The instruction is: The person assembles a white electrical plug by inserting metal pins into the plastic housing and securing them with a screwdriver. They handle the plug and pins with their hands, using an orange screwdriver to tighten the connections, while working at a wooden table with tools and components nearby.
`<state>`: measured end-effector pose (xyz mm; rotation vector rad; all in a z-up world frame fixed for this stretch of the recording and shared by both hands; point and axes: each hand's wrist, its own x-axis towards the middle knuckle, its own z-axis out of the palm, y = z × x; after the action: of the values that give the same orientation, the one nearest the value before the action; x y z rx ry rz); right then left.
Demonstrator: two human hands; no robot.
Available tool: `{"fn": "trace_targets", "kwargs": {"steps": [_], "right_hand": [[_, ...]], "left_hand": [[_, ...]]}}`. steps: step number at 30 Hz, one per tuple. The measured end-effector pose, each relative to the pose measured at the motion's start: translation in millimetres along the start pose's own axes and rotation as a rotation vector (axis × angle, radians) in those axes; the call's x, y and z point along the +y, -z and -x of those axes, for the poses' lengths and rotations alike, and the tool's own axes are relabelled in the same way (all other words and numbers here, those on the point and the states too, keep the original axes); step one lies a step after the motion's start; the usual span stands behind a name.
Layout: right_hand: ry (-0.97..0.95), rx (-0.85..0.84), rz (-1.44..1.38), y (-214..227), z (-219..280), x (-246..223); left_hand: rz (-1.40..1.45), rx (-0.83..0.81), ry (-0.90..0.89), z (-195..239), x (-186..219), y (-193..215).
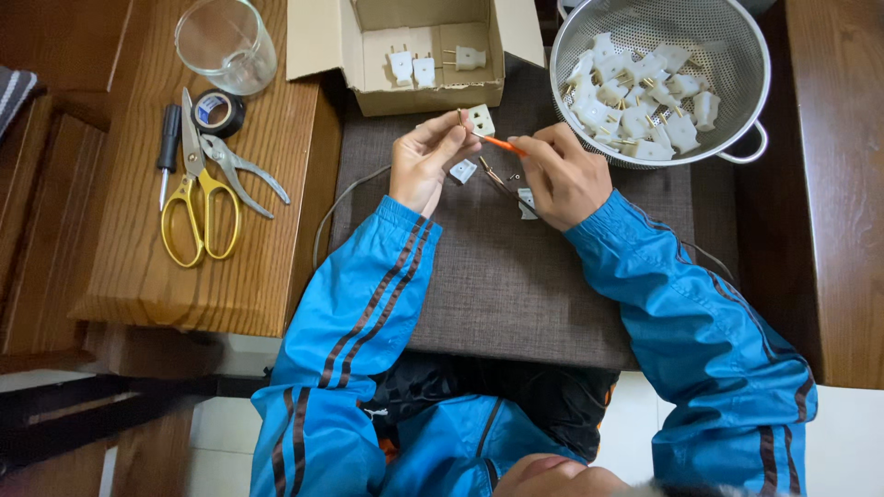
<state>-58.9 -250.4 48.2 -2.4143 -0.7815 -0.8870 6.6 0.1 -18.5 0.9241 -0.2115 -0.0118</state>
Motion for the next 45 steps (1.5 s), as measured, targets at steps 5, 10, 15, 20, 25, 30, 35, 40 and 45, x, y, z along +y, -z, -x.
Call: {"fn": "trace_targets", "kwargs": {"steps": [5,10,15,20,25,30,35,40,45], "right_hand": [[-0.011,-0.01,-0.026,11,-8,-8],[-0.004,-0.029,-0.05,12,-9,-5],[0.023,-0.02,-0.024,11,-6,-2],[0.03,-0.028,-0.034,14,-10,-6],[0.019,-0.036,-0.053,12,-10,-5],[-0.141,-0.031,-0.419,-1,-6,13],[-0.449,-0.044,-0.691,-8,2,32],[-0.474,-0.071,-0.669,5,-5,19],[-0.394,-0.113,-0.535,0,0,21]], "left_hand": [[0.036,-0.017,0.004,2,0,-3],[0.012,-0.022,0.021,3,9,-9],[-0.002,0.005,0.03,8,10,-12],[-0.022,0.004,0.023,7,9,-10],[-0.075,-0.005,-0.008,5,5,-7],[-0.267,-0.012,-0.173,7,10,-14],[-0.33,-0.017,-0.219,7,14,-13],[-0.321,-0.037,-0.269,9,7,-12],[-0.293,-0.035,-0.198,10,9,-14]]}}
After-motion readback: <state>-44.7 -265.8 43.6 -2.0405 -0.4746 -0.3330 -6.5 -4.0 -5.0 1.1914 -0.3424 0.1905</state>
